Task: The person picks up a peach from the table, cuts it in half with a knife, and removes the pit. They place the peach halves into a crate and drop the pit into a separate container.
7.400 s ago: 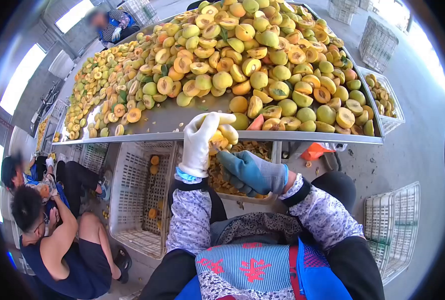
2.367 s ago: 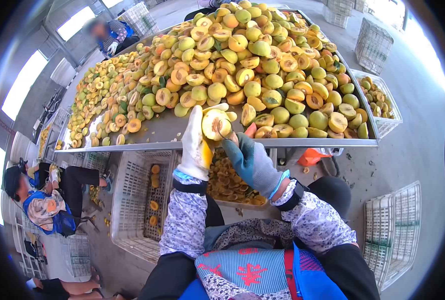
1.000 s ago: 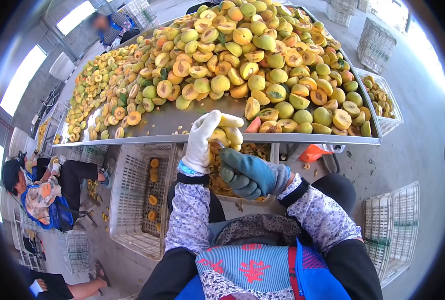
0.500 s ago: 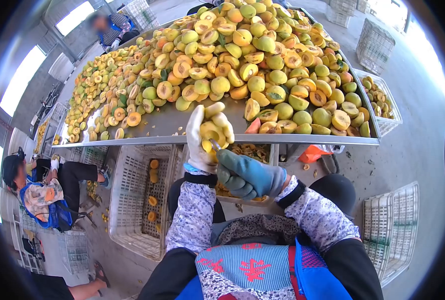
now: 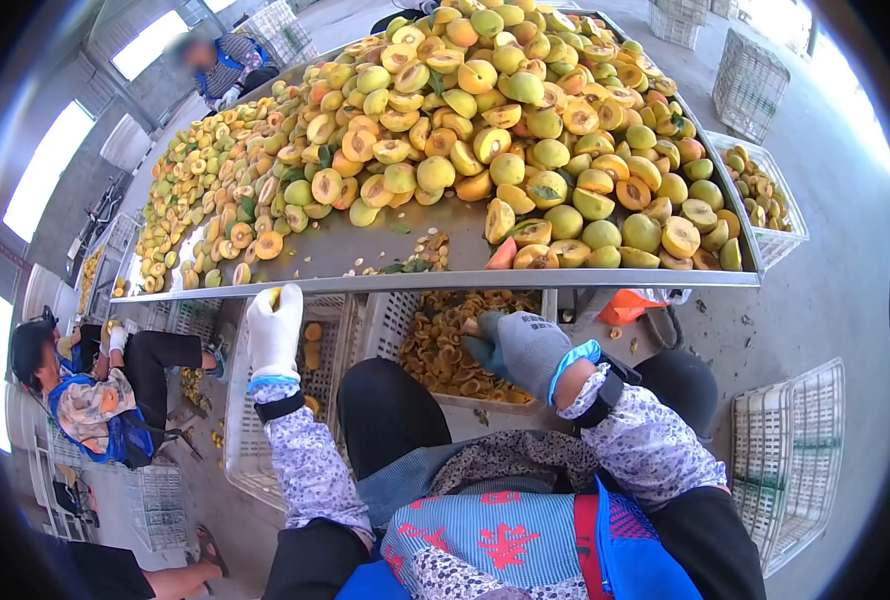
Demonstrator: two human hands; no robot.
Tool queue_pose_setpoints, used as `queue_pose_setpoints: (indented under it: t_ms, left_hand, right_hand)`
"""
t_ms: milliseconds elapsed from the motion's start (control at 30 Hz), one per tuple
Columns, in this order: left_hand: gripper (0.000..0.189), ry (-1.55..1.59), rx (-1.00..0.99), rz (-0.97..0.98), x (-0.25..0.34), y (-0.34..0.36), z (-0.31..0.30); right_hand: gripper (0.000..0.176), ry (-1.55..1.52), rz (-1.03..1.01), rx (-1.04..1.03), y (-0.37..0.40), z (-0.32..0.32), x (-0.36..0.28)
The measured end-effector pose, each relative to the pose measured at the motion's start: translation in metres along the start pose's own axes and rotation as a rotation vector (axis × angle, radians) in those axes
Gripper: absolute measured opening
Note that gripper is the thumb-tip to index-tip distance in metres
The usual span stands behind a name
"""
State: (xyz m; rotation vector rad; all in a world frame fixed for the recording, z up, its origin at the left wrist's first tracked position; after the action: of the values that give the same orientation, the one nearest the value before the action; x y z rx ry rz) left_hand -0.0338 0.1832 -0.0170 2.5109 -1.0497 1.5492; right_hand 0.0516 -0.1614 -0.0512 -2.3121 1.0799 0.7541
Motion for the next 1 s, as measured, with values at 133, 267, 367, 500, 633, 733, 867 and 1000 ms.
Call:
queue_pose_setpoints:
  t_ms: [133,267,367,500,633,733,867,1000]
  left_hand:
    - [0.022,-0.084,-0.062,0.398,0.077,0.02,0.024]
    - [0.042,0.006,-0.526,0.52,0.114,0.024,0.131]
    - [0.046,-0.354,-0.451,0.729,0.113,0.036,0.17]
    - [0.047,-0.467,-0.705,0.549,0.126,0.048,0.151]
    - [0.045,-0.264,-0.827,0.451,0.115,0.048,0.143]
    - [0.04,-0.071,-0.825,0.474,0.123,0.046,0.137]
    - [0.031,0.057,-0.748,0.781,0.155,0.052,0.109]
    - [0.03,0.06,-0.764,0.651,0.143,0.028,0.095]
  right_hand:
    - [0.035,-0.046,0.009,0.067,-0.005,-0.019,-0.013]
    - [0.03,-0.2,0.029,0.226,-0.014,-0.036,-0.002]
    - [0.029,-0.216,0.073,0.247,-0.013,-0.052,-0.003]
    - [0.029,-0.311,0.028,0.338,-0.009,-0.054,0.003]
    - [0.032,-0.34,0.078,0.314,-0.008,-0.057,0.006]
    - [0.033,-0.335,0.105,0.304,-0.007,-0.06,0.01]
    - [0.033,-0.365,0.146,0.303,-0.004,-0.067,0.009]
    - [0.033,-0.403,0.177,0.31,-0.004,-0.072,0.012]
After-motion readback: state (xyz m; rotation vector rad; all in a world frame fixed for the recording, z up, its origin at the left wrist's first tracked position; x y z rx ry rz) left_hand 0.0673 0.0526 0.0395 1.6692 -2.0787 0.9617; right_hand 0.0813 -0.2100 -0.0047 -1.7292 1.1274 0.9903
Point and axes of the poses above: each hand's wrist, its own y-axis away from the middle knuckle, its own z-axis out of the palm, x = y × z, the point moved 4 cm from there along -y, towards the middle knuckle, and after that the axes turned 11 degrees about x, right-handed, at the moved point
